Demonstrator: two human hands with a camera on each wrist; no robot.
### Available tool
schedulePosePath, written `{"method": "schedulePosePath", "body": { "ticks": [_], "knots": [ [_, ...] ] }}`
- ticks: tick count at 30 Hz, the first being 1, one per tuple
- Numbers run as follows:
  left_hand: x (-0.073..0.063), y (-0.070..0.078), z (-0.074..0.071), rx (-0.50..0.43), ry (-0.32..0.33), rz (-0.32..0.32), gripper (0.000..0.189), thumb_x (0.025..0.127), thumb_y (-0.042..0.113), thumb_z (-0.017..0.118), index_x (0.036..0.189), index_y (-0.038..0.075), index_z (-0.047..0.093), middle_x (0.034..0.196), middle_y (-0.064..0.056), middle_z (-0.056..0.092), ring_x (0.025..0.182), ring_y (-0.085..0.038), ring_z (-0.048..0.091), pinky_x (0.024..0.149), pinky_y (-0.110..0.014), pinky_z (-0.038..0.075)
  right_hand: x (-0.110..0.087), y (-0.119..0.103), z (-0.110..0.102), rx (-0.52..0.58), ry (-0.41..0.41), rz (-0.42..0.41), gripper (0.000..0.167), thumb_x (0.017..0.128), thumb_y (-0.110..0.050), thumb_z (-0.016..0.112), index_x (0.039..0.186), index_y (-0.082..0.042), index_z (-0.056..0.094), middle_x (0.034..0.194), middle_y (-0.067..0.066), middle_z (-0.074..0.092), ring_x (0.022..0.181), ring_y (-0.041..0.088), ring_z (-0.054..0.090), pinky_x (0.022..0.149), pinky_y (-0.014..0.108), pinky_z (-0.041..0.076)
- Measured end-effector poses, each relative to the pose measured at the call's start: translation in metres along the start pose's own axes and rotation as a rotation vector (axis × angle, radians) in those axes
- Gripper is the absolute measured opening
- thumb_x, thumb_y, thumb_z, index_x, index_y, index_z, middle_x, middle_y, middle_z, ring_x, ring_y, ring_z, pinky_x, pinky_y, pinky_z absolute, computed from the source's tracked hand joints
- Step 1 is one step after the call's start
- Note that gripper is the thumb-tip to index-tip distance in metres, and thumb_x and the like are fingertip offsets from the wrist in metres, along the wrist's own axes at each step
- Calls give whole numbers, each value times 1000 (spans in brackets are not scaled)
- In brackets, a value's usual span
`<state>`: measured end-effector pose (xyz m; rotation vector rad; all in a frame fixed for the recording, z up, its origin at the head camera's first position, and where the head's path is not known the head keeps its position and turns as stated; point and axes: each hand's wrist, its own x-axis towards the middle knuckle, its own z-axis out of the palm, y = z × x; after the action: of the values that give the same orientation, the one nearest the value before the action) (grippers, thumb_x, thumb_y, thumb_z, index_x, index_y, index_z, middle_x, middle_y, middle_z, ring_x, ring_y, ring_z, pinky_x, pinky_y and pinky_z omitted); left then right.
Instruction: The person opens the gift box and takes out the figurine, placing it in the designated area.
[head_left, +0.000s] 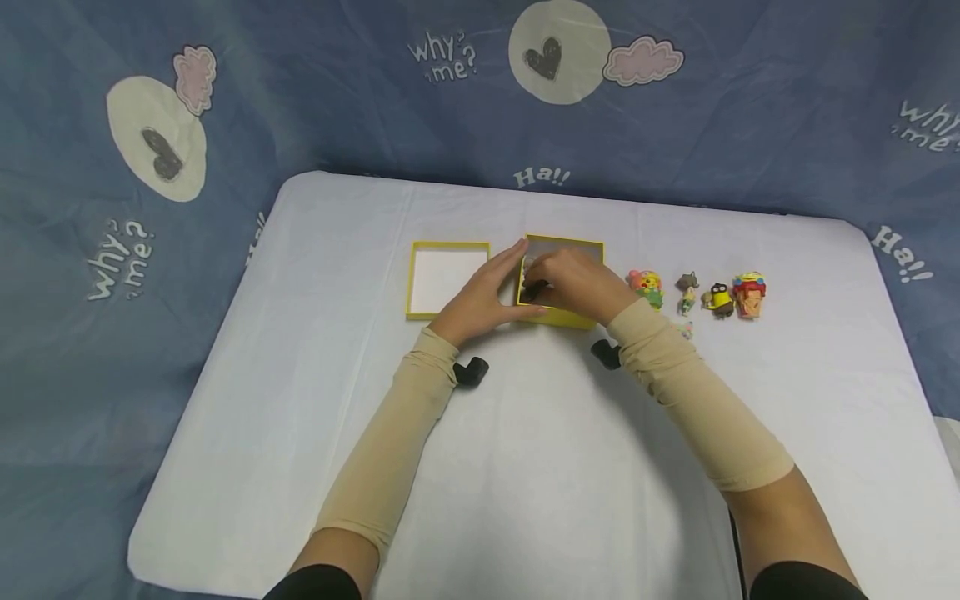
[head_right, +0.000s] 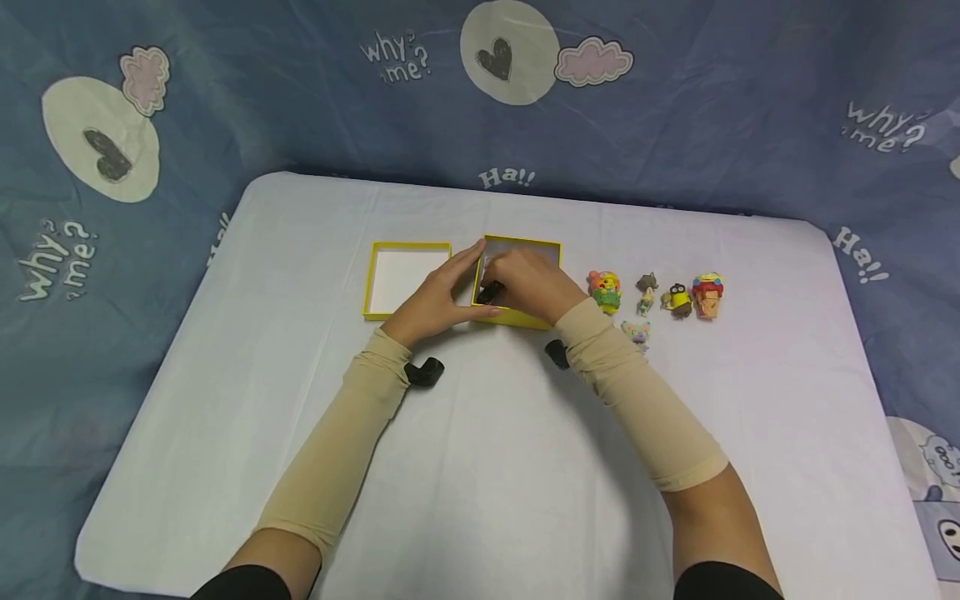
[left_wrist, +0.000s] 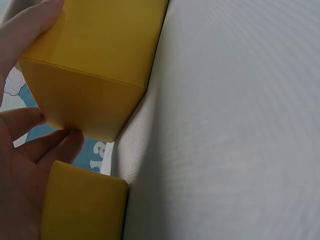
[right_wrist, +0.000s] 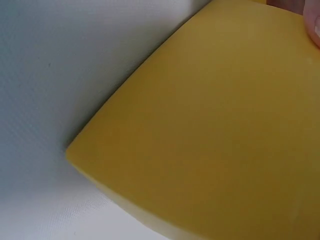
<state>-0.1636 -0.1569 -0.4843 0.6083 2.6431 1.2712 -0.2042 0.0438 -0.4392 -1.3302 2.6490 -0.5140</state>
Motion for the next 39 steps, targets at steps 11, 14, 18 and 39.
{"method": "schedulePosePath", "body": {
  "ticks": [11, 14, 18, 39],
  "knots": [
    [0, 0, 0, -8, 3, -3, 106, 85, 54, 82, 166, 30, 18, 173, 11, 18, 161, -18, 20, 133, -37, 21, -6, 11, -2, 63, 52, -5, 12, 86, 1, 80, 96, -7, 80, 92, 5, 80, 86, 20, 75, 83, 39, 63],
    [-1, 0, 0, -5, 4, -1, 107, 85, 54, 82, 166, 29, 18, 173, 11, 18, 161, -19, 20, 133, -37, 21, -9, 13, -3, 80, 74, -15, 12, 87, 1, 80, 96, -6, 81, 92, 5, 80, 87, 21, 76, 83, 40, 63],
    [0, 1, 0, -3, 3, 5, 107, 85, 54, 82, 167, 28, 18, 173, 10, 18, 161, -21, 20, 133, -38, 21, -12, 15, -5, 98, 68, 18, 16, 89, -3, 80, 105, -6, 82, 99, 7, 81, 94, 22, 77, 87, 41, 64],
    [1, 2, 0, 9, 0, -12, 108, 84, 55, 82, 167, 28, 18, 174, 8, 19, 161, -17, 20, 133, -38, 21, -33, 18, -13, 427, 198, 304, 23, 88, -12, 83, 111, -8, 81, 109, 12, 80, 94, 26, 79, 86, 43, 65]
  ]
}}
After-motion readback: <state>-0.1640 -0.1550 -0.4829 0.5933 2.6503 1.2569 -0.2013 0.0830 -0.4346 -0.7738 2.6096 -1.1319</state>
